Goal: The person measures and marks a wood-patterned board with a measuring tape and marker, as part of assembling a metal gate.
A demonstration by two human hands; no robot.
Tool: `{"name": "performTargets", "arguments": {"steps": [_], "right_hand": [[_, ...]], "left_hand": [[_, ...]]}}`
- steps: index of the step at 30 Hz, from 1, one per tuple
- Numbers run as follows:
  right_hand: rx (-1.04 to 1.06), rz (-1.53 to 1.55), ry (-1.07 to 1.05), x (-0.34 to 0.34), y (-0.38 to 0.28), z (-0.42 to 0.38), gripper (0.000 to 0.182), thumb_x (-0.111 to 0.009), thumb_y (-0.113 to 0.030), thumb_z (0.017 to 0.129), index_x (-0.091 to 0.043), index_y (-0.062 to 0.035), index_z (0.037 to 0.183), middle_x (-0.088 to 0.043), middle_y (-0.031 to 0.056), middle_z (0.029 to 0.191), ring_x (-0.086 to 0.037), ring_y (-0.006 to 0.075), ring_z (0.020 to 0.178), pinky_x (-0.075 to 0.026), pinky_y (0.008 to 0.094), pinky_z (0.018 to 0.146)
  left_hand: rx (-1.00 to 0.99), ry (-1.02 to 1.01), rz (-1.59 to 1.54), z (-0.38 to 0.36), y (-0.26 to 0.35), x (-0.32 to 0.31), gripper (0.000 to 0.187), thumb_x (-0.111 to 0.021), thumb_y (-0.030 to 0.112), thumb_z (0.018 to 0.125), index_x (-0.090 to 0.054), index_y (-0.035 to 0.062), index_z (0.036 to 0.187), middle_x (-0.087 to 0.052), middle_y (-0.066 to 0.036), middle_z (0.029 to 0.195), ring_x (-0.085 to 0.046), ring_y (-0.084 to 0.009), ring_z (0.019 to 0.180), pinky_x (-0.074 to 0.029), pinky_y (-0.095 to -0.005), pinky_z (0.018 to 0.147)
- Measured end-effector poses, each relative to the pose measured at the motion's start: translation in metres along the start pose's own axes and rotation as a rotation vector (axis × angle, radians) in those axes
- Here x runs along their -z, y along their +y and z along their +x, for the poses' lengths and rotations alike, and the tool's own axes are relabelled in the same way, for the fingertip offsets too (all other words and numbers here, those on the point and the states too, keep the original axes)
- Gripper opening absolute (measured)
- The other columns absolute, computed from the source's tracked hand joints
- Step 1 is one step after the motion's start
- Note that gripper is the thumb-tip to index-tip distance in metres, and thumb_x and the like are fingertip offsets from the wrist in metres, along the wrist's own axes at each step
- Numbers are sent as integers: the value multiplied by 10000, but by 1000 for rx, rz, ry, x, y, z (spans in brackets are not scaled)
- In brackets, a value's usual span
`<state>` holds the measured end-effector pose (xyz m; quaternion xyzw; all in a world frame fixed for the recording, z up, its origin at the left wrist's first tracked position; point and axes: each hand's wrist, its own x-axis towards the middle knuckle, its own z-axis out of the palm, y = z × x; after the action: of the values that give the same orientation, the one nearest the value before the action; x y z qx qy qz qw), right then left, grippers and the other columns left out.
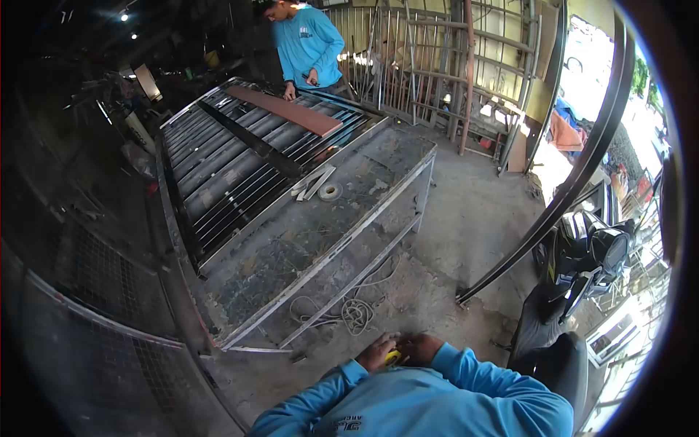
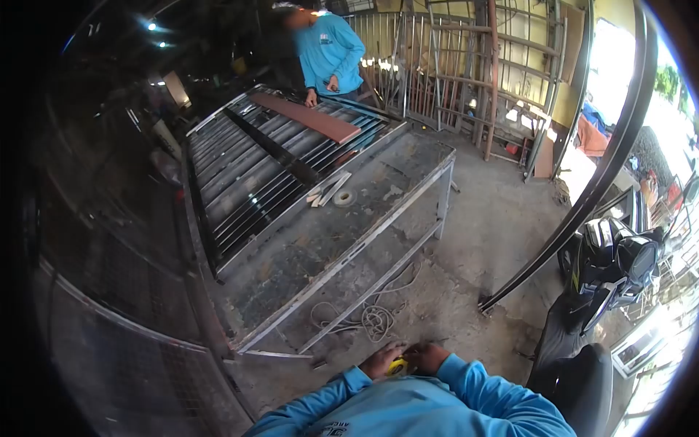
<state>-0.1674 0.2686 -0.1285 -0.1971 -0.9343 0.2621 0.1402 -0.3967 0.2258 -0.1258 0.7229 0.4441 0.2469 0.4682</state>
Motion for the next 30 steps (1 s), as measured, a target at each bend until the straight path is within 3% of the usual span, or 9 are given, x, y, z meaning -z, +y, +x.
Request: {"name": "performTargets", "arguments": {"steps": [2,4,5,7,8,10,13,26,30], "right_hand": [[-247,297,58,50,8,37,321,-648,-276,905,-693,-46,1125,-705,181,1062,-678,332,989,-535,388,911],[-417,519,143,106,26,77,302,-653,-272,909,-693,-39,1098,-710,178,1031,-683,282,990,-530,378,889],[-390,473,278,143,37,91,259,-646,-241,908,-694,-46,1072,-705,164,975,-677,256,936,-530,372,850],[-748,787,497,257,26,108,187,-635,-204,911,-655,-65,1034,-588,35,757,-568,127,675,-474,305,618],[-674,1179,608,281,54,101,163,-624,-160,915,-626,-79,1056,-503,-23,695,-454,68,542,-360,254,489],[-546,1215,800,346,90,97,164,-597,-114,926,-605,-64,1082,-465,-50,682,-358,36,488,-257,227,438],[-589,1199,869,402,139,93,168,-578,-97,941,-595,-28,1093,-464,-48,677,-344,40,466,-244,225,427],[-971,890,677,484,328,130,238,-596,-147,949,-616,-16,1146,-519,-14,725,-446,75,548,-343,252,488],[-966,851,419,480,351,123,225,-594,-152,966,-630,-17,1143,-630,38,951,-570,116,787,-473,269,709]], "left_hand": [[-192,118,117,27,-27,23,367,-439,153,1050,-510,-17,1367,-531,-171,1385,-535,-271,1269,-427,-348,1071],[201,162,-369,59,43,72,399,-502,178,1013,-506,13,1377,-569,-145,1307,-556,-221,1199,-458,-339,1014],[194,209,-359,76,54,92,379,-521,181,1000,-535,8,1337,-597,-128,1239,-574,-203,1135,-472,-331,969],[244,205,-275,98,63,130,317,-558,183,974,-599,2,1231,-642,-96,1088,-598,-172,992,-492,-323,868],[274,161,-186,104,60,152,279,-575,182,961,-633,1,1164,-659,-80,1004,-605,-158,914,-498,-322,810],[390,66,-61,118,49,197,240,-603,202,940,-669,5,1061,-646,-55,872,-581,-139,802,-482,-322,731],[560,-87,-68,149,67,241,214,-625,204,925,-662,12,1012,-634,-58,863,-569,-127,803,-478,-318,737],[423,-466,-173,417,24,281,275,-582,249,932,-634,19,1073,-659,-108,928,-602,-207,846,-482,-349,788],[405,-719,-180,497,20,275,285,-587,272,932,-633,27,1070,-666,-125,950,-609,-223,862,-480,-372,789]]}}
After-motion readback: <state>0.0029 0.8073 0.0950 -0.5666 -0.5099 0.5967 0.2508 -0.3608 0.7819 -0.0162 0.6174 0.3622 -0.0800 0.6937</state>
